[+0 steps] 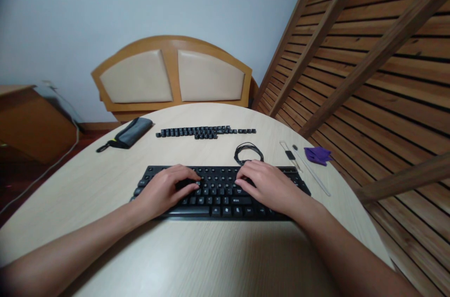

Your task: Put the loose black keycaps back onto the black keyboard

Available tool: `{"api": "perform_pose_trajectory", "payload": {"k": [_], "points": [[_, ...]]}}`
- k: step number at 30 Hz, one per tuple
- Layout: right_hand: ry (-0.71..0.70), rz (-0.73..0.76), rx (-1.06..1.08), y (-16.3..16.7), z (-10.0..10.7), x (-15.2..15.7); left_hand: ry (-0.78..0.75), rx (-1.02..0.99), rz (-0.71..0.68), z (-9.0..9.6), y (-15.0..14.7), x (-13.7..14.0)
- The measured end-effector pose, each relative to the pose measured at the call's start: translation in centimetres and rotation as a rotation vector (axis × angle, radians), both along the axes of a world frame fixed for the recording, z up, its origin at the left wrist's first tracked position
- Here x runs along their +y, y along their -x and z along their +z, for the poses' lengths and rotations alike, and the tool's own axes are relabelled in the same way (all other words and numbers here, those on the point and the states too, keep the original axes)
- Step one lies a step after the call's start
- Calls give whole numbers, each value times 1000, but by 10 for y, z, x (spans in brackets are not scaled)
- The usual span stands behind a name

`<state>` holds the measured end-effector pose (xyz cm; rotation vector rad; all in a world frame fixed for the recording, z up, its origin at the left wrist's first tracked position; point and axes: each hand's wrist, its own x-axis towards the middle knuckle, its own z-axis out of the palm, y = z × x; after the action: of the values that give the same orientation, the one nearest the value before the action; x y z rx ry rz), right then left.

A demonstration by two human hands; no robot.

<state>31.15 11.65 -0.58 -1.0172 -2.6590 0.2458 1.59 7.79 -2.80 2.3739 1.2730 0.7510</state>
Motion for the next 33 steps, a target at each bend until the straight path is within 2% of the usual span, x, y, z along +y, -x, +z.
{"api": "perform_pose_trajectory", "payload": {"k": [8, 19, 24, 33], "points": [[5, -2, -15, 0, 0, 0, 12, -49, -63, 4, 0, 1], [6, -4, -11, -1, 0, 0, 22, -36, 7, 0, 2, 2], [12, -4, -4, -1, 0, 0, 38, -48, -4, 0, 2, 3], [4, -5, -7, 0, 1, -1, -56, 60, -42, 3, 1, -1]]}}
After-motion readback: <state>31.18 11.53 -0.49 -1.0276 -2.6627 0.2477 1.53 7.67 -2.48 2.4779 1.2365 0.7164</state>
